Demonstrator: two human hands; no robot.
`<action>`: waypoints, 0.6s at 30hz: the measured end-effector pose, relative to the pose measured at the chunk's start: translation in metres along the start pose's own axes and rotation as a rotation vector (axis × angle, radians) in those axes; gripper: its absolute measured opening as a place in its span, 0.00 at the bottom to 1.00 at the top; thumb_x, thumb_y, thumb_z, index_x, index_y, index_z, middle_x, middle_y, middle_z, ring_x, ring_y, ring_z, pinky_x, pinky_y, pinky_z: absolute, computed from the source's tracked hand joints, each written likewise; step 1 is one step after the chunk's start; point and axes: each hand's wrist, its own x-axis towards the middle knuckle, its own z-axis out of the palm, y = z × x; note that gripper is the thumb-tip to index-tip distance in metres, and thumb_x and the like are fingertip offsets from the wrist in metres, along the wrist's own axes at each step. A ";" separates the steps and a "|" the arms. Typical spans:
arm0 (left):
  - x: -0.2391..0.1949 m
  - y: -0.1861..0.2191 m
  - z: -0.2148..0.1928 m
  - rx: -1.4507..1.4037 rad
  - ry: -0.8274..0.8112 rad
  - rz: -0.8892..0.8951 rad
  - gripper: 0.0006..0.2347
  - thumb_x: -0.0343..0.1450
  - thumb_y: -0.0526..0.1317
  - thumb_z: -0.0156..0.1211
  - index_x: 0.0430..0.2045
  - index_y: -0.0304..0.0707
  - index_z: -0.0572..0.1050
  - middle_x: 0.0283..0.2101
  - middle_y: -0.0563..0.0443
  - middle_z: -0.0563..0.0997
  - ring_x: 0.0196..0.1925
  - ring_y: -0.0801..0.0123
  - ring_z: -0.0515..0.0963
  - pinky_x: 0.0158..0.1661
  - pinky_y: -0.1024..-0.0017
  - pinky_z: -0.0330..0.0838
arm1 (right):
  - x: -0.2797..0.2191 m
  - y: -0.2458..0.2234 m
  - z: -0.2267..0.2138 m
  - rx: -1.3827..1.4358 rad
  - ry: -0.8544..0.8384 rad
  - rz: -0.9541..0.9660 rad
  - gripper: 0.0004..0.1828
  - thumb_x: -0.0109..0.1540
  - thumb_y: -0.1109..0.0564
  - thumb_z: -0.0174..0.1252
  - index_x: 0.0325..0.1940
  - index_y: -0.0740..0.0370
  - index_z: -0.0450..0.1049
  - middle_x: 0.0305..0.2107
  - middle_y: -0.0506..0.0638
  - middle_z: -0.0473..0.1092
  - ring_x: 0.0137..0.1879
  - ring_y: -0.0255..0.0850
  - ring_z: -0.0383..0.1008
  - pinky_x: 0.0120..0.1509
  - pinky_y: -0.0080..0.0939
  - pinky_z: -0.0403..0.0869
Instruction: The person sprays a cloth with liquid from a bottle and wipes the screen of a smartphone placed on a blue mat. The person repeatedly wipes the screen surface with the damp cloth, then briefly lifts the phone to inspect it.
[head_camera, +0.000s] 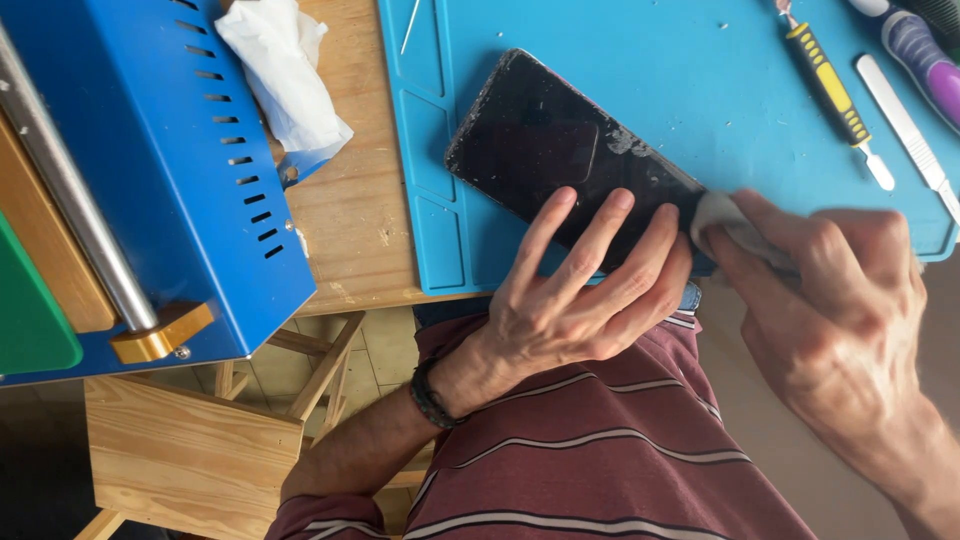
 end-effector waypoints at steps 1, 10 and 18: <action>0.001 0.000 0.000 -0.001 0.000 0.000 0.06 0.79 0.44 0.62 0.40 0.52 0.87 0.55 0.59 0.82 0.62 0.59 0.79 0.60 0.54 0.79 | 0.007 -0.004 0.001 0.000 0.000 0.000 0.14 0.76 0.75 0.73 0.56 0.58 0.92 0.61 0.51 0.80 0.52 0.53 0.67 0.47 0.49 0.77; -0.003 0.000 0.005 -0.112 0.086 -0.064 0.04 0.76 0.40 0.77 0.40 0.45 0.90 0.52 0.58 0.85 0.57 0.61 0.84 0.58 0.53 0.82 | 0.018 -0.008 0.007 0.105 0.005 0.017 0.26 0.68 0.81 0.53 0.59 0.68 0.90 0.62 0.62 0.77 0.48 0.57 0.67 0.58 0.54 0.73; -0.001 -0.001 0.003 -0.098 0.071 -0.070 0.04 0.77 0.41 0.73 0.42 0.47 0.89 0.49 0.60 0.87 0.56 0.63 0.85 0.57 0.56 0.83 | 0.020 -0.001 0.007 0.071 -0.015 -0.041 0.24 0.68 0.76 0.54 0.59 0.64 0.90 0.64 0.56 0.77 0.50 0.55 0.67 0.52 0.52 0.74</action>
